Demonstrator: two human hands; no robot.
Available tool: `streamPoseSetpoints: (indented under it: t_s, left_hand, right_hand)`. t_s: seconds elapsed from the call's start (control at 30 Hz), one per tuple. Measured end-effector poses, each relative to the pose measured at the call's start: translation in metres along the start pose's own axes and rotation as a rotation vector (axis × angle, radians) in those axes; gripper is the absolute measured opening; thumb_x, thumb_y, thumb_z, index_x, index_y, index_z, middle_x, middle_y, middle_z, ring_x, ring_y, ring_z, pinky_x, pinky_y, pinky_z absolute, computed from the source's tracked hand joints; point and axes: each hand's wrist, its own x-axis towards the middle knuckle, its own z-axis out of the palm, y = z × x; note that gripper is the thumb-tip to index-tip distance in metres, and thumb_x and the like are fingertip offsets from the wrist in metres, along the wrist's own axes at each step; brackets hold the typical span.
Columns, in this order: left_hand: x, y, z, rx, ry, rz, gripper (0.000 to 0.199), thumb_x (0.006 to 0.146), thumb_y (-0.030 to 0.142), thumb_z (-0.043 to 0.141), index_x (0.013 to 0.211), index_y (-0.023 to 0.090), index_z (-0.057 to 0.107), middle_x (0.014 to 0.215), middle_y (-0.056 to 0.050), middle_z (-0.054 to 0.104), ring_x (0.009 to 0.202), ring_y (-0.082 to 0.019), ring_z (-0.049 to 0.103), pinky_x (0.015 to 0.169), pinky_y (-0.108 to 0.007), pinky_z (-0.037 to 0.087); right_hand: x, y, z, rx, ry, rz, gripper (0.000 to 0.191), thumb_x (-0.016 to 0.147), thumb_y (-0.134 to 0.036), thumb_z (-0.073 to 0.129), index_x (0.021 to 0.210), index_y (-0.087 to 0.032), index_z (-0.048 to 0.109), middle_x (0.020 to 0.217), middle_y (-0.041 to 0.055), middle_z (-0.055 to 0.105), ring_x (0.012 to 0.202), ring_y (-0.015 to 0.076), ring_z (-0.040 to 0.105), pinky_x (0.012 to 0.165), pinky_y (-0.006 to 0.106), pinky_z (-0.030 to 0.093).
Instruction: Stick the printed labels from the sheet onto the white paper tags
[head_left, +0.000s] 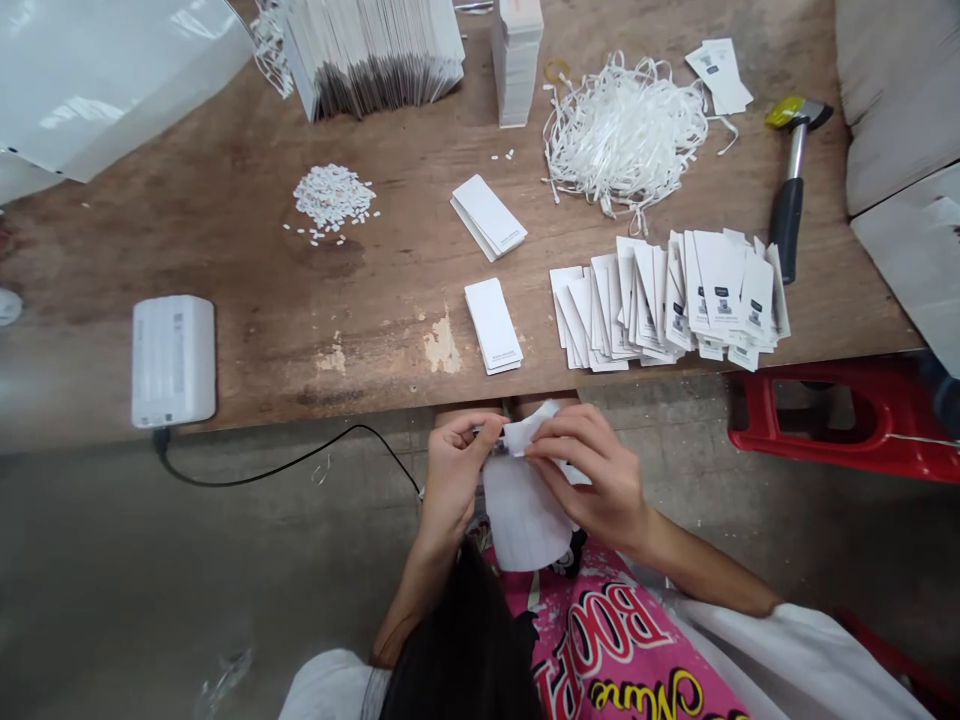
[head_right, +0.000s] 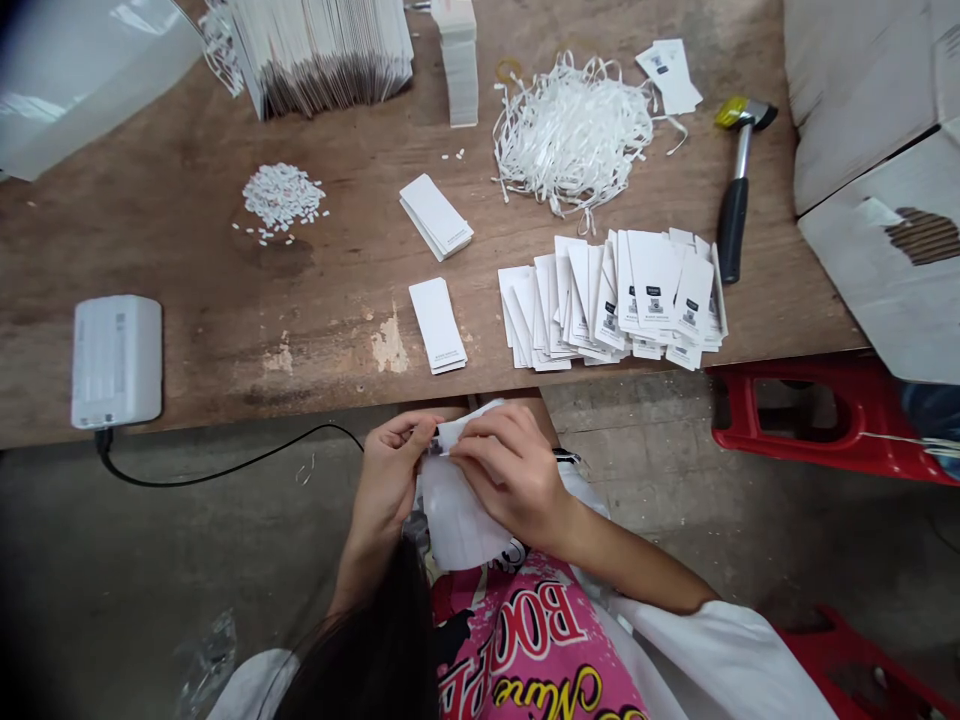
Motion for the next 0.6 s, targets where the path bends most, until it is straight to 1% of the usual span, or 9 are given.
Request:
streamPoseSetpoints:
  t_s: [0.07, 0.1, 0.13, 0.2, 0.27, 0.33, 0.4, 0.5, 0.6]
  left_hand:
    - [0.002, 0.002, 0.0, 0.195, 0.13, 0.15, 0.026, 0.076, 0.042, 0.069, 0.083, 0.017, 0.074, 0.077, -0.003, 0.074, 0.062, -0.013, 0.062, 0.058, -0.022, 0.047]
    - [0.003, 0.002, -0.001, 0.312, 0.177, 0.232, 0.024, 0.08, 0.039, 0.067, 0.091, 0.019, 0.074, 0.085, -0.003, 0.075, 0.067, -0.013, 0.064, 0.063, -0.023, 0.048]
    - [0.004, 0.003, 0.0, 0.431, 0.197, 0.312, 0.023, 0.083, 0.036, 0.065, 0.1, 0.022, 0.072, 0.093, -0.002, 0.075, 0.073, -0.014, 0.066, 0.07, -0.024, 0.05]
    - [0.007, 0.005, 0.0, 0.65, 0.176, 0.448, 0.03, 0.086, 0.032, 0.061, 0.115, 0.028, 0.067, 0.108, -0.002, 0.074, 0.082, -0.016, 0.068, 0.079, -0.027, 0.049]
    - [0.009, 0.007, 0.002, 0.838, 0.139, 0.537, 0.035, 0.09, 0.031, 0.056, 0.125, 0.03, 0.062, 0.111, -0.002, 0.073, 0.082, -0.017, 0.068, 0.08, -0.028, 0.049]
    - [0.011, 0.008, 0.004, 0.963, 0.127, 0.58, 0.038, 0.093, 0.03, 0.051, 0.131, 0.031, 0.057, 0.11, -0.003, 0.074, 0.078, -0.017, 0.068, 0.076, -0.028, 0.048]
    - [0.014, 0.008, 0.005, 1.017, 0.122, 0.595, 0.04, 0.094, 0.029, 0.049, 0.133, 0.03, 0.055, 0.108, -0.003, 0.074, 0.078, -0.017, 0.068, 0.075, -0.027, 0.048]
    - [0.016, 0.007, 0.005, 1.01, 0.114, 0.595, 0.039, 0.095, 0.028, 0.048, 0.132, 0.03, 0.056, 0.105, -0.003, 0.075, 0.081, -0.018, 0.069, 0.077, -0.027, 0.048]
    - [0.016, 0.007, 0.005, 1.004, 0.103, 0.573, 0.039, 0.095, 0.028, 0.048, 0.133, 0.029, 0.055, 0.107, -0.004, 0.074, 0.084, -0.019, 0.069, 0.077, -0.029, 0.048]
  right_hand:
    - [0.018, 0.002, -0.006, 0.141, -0.047, 0.11, 0.01, 0.084, -0.012, 0.061, 0.084, -0.021, 0.065, 0.082, 0.0045, 0.066, 0.08, 0.0186, 0.061, 0.071, 0.035, 0.05]
    - [0.029, 0.006, -0.007, 0.174, -0.053, 0.161, 0.009, 0.085, -0.013, 0.06, 0.082, -0.021, 0.063, 0.082, 0.004, 0.065, 0.08, 0.0176, 0.06, 0.07, 0.033, 0.049]
    - [0.041, 0.011, -0.008, 0.174, -0.048, 0.203, 0.009, 0.086, -0.014, 0.059, 0.08, -0.02, 0.062, 0.081, 0.0034, 0.064, 0.078, 0.0167, 0.059, 0.069, 0.032, 0.048]
    - [0.064, 0.024, -0.006, 0.111, -0.044, 0.245, 0.01, 0.085, -0.013, 0.057, 0.077, -0.019, 0.06, 0.08, 0.0024, 0.062, 0.072, 0.0149, 0.055, 0.064, 0.029, 0.044]
    - [0.083, 0.036, -0.002, 0.035, -0.071, 0.241, 0.01, 0.083, -0.012, 0.056, 0.076, -0.018, 0.059, 0.079, 0.0018, 0.061, 0.069, 0.0138, 0.052, 0.063, 0.028, 0.041]
    - [0.097, 0.045, 0.005, -0.019, -0.117, 0.221, 0.01, 0.082, -0.011, 0.056, 0.075, -0.017, 0.058, 0.079, 0.0018, 0.06, 0.068, 0.0135, 0.051, 0.063, 0.028, 0.04]
    - [0.104, 0.049, 0.011, -0.05, -0.167, 0.209, 0.01, 0.082, -0.01, 0.056, 0.075, -0.017, 0.058, 0.078, 0.002, 0.059, 0.068, 0.0137, 0.051, 0.064, 0.028, 0.039]
    - [0.106, 0.051, 0.016, -0.069, -0.228, 0.208, 0.011, 0.082, -0.01, 0.055, 0.074, -0.017, 0.058, 0.076, 0.0021, 0.058, 0.068, 0.0141, 0.05, 0.064, 0.028, 0.039]
    - [0.105, 0.052, 0.019, -0.086, -0.243, 0.216, 0.011, 0.082, -0.01, 0.054, 0.074, -0.017, 0.058, 0.077, 0.0028, 0.059, 0.068, 0.0144, 0.049, 0.065, 0.029, 0.039]
